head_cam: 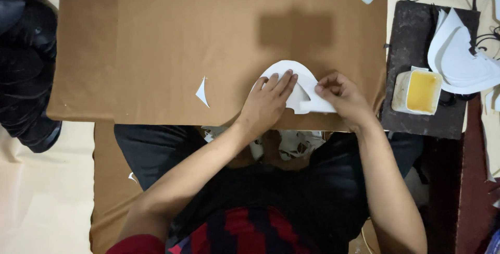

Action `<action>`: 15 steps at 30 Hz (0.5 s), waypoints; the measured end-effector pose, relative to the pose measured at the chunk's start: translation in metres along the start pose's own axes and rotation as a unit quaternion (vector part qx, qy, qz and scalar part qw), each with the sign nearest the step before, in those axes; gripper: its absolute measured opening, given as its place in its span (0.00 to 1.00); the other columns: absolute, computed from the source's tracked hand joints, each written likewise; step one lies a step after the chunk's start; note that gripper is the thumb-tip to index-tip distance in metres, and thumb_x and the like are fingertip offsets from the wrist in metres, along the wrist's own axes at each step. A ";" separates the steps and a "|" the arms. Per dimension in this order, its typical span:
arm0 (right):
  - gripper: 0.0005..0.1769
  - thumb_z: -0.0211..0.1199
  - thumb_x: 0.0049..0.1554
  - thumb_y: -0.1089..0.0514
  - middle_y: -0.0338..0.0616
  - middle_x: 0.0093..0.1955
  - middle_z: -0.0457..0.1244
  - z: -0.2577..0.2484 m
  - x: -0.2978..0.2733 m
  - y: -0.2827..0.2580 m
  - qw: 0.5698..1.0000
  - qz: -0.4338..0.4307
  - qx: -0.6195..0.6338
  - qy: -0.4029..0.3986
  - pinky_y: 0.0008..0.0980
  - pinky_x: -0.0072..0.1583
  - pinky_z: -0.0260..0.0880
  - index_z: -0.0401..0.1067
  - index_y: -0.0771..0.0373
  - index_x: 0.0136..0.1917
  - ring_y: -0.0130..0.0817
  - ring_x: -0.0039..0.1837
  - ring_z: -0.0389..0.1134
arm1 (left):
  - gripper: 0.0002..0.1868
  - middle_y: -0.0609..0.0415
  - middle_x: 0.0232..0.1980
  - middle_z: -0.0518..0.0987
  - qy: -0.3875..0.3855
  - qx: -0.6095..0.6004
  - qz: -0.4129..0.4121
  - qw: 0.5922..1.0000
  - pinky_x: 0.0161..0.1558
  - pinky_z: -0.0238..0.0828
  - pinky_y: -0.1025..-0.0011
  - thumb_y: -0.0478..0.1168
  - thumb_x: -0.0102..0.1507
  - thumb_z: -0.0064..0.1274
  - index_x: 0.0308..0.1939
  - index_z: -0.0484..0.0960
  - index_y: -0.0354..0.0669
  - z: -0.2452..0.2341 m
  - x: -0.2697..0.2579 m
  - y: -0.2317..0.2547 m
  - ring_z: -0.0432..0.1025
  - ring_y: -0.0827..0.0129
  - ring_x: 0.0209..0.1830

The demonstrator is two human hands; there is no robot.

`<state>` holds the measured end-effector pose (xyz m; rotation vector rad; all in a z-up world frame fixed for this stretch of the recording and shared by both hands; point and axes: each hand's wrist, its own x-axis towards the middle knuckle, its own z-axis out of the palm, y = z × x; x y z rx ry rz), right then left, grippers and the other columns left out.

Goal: Applying glue to the edges of white leather cutouts for shoe assembly in a workshop environment.

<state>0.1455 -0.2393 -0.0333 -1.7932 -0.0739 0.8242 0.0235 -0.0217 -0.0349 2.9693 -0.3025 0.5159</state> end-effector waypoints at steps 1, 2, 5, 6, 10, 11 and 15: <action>0.12 0.67 0.60 0.59 0.40 0.39 0.64 -0.001 0.002 0.008 1.000 0.001 -0.001 0.000 0.22 0.35 0.66 0.71 0.57 0.56 0.26 0.37 0.64 | 0.32 0.45 0.68 0.72 0.000 -0.001 -0.001 1.000 0.58 0.64 0.60 0.37 0.62 0.51 0.72 0.70 0.40 0.001 0.000 0.001 0.67 0.54 0.62; 0.11 0.68 0.59 0.58 0.36 0.39 0.64 -0.001 0.005 0.015 1.000 -0.004 0.011 0.009 0.19 0.36 0.65 0.72 0.56 0.54 0.22 0.37 0.64 | 0.32 0.46 0.69 0.71 -0.005 0.000 -0.003 1.000 0.58 0.64 0.60 0.38 0.62 0.51 0.72 0.70 0.41 0.001 0.000 0.001 0.67 0.55 0.62; 0.09 0.70 0.58 0.59 0.36 0.38 0.65 0.006 -0.005 0.003 1.000 -0.019 -0.003 0.018 0.18 0.37 0.62 0.74 0.56 0.52 0.20 0.38 0.63 | 0.32 0.48 0.70 0.71 -0.014 0.004 -0.003 1.000 0.59 0.63 0.60 0.39 0.62 0.51 0.72 0.70 0.42 0.003 -0.001 -0.001 0.67 0.55 0.63; 0.09 0.70 0.57 0.60 0.39 0.38 0.65 0.009 -0.013 -0.005 0.999 -0.025 -0.029 0.021 0.20 0.38 0.61 0.74 0.58 0.51 0.23 0.39 0.62 | 0.33 0.48 0.70 0.70 -0.021 0.003 0.000 1.000 0.59 0.63 0.60 0.40 0.62 0.51 0.73 0.69 0.42 0.004 -0.001 0.000 0.67 0.55 0.63; 0.10 0.72 0.56 0.59 0.39 0.36 0.65 0.011 -0.011 0.002 0.998 -0.022 -0.043 0.029 0.22 0.38 0.59 0.75 0.57 0.50 0.24 0.38 0.62 | 0.32 0.48 0.70 0.70 -0.031 0.004 0.007 0.999 0.59 0.62 0.60 0.39 0.63 0.51 0.73 0.69 0.43 0.005 -0.003 -0.001 0.66 0.56 0.64; 0.09 0.72 0.56 0.59 0.40 0.36 0.65 0.011 -0.009 0.006 0.999 -0.020 -0.042 0.026 0.21 0.35 0.61 0.75 0.58 0.50 0.24 0.36 0.63 | 0.31 0.47 0.70 0.70 -0.030 -0.010 0.008 0.999 0.59 0.62 0.58 0.38 0.63 0.51 0.73 0.69 0.44 0.006 -0.004 -0.001 0.66 0.54 0.64; 0.08 0.70 0.57 0.59 0.40 0.37 0.66 0.009 0.000 0.015 0.998 -0.020 -0.055 0.025 0.19 0.32 0.63 0.75 0.58 0.50 0.24 0.33 0.65 | 0.30 0.47 0.71 0.69 -0.037 -0.068 0.020 0.997 0.59 0.60 0.47 0.36 0.60 0.54 0.68 0.74 0.49 0.004 -0.005 0.000 0.65 0.46 0.65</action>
